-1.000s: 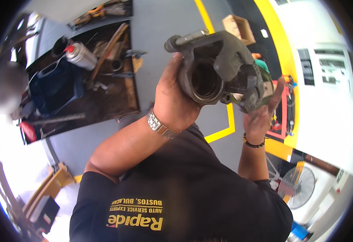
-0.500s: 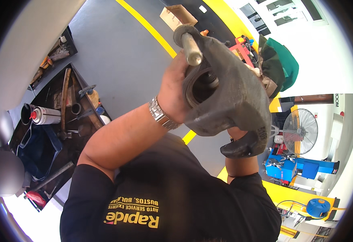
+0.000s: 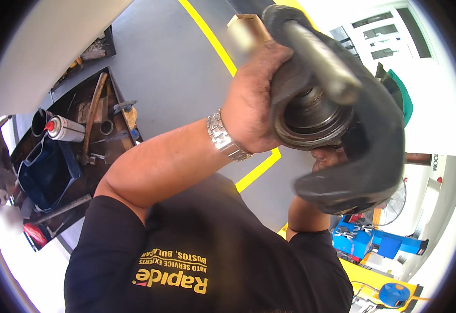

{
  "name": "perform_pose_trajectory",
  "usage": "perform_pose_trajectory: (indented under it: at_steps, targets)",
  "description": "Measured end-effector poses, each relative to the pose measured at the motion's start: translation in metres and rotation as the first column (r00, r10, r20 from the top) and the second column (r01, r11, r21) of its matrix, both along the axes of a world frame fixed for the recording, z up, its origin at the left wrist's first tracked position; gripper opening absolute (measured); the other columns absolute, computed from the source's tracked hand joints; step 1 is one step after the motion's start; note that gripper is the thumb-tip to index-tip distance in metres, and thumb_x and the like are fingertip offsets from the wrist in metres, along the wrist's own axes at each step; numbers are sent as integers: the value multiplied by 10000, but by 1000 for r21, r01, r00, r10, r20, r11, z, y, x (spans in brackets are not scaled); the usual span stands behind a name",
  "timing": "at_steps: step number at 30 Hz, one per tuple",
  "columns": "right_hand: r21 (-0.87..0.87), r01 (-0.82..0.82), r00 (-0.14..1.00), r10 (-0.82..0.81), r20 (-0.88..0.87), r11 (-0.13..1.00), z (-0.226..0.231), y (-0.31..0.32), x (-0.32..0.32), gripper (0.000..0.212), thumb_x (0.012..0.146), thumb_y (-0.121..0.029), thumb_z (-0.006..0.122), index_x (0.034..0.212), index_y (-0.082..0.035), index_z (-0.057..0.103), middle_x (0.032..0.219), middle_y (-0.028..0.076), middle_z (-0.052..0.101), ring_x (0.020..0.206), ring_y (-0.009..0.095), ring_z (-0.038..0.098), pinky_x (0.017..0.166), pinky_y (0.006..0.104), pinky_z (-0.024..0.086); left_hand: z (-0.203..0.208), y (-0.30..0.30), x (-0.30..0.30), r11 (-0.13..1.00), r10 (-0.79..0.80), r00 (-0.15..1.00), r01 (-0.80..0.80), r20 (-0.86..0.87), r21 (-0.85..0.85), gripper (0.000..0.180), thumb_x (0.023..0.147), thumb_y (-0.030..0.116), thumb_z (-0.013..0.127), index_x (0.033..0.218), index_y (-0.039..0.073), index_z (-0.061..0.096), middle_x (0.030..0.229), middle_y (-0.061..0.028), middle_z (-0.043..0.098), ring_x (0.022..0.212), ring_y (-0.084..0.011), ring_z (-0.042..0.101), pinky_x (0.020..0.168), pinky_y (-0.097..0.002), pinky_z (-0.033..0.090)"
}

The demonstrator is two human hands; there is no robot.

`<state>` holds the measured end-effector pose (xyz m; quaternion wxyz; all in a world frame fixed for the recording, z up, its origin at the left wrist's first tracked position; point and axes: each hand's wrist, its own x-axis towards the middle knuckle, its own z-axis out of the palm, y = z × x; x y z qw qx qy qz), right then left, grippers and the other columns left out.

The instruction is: The person cleans a brake caliper with a cloth, applies lubricant from a blue bottle, and installs brake pads into the caliper. The person then uses sandpaper to smooth a metal component and wipes it with a cloth.

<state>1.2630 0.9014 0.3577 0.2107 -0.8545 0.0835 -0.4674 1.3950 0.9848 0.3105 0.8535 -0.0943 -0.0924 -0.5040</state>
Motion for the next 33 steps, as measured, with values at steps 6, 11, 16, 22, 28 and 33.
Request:
perform_pose_trajectory:
  at_steps: [6, 11, 16, 22, 28, 33]
  targets:
    - [12, -20, 999, 19, 40, 1000, -1, 0, 9, 791, 909, -460, 772, 1445, 42, 475, 1396, 188, 559, 1245, 293, 573, 1077, 441, 459, 38, 15, -13, 980, 161, 984, -169, 79, 102, 369, 1049, 364, 511, 1250, 64, 587, 1208, -112, 685, 1073, -253, 692, 957, -465, 568]
    - [14, -16, 998, 15, 61, 1000, -5, -6, 14, 764, 921, -445, 762, 1435, 45, 477, 1353, 181, 577, 1192, 280, 587, 1035, 422, 470, 47, 22, -7, 972, 228, 963, -234, 143, 24, 381, 1047, 371, 501, 1254, 61, 582, 1210, -120, 683, 1073, -259, 693, 953, -470, 569]
    - [20, -16, 995, 14, 102, 1000, 3, -8, 14, 737, 933, -429, 752, 1424, 47, 479, 1311, 175, 595, 1139, 267, 601, 992, 404, 481, 42, 20, 10, 998, 7, 1000, -5, -28, 59, 354, 1048, 352, 501, 1230, 61, 588, 1192, -112, 685, 1055, -244, 692, 935, -449, 572]
    - [18, -27, 993, 25, 111, 999, 2, -17, 19, 704, 947, -411, 741, 1412, 50, 482, 1259, 167, 616, 1076, 252, 617, 942, 381, 494, 28, -3, 21, 983, 144, 977, -122, 160, -138, 314, 1051, 337, 518, 1191, 73, 615, 1144, -84, 700, 1017, -204, 690, 911, -402, 565]
    - [51, -51, 993, 45, 112, 997, -11, -28, 25, 672, 961, -393, 729, 1400, 53, 484, 1208, 159, 638, 1012, 236, 634, 891, 359, 508, 30, 5, 11, 954, 286, 945, -265, 158, -144, 324, 1045, 345, 534, 1197, 74, 623, 1151, -90, 705, 1017, -210, 688, 928, -424, 556]
    - [106, -87, 986, 70, 150, 991, -23, -43, 24, 645, 972, -378, 719, 1390, 55, 486, 1165, 153, 656, 959, 223, 648, 849, 340, 519, 26, 4, 29, 983, 157, 988, -157, -3, -100, 384, 1046, 382, 513, 1243, 67, 608, 1198, -105, 700, 1067, -233, 689, 972, -437, 557]
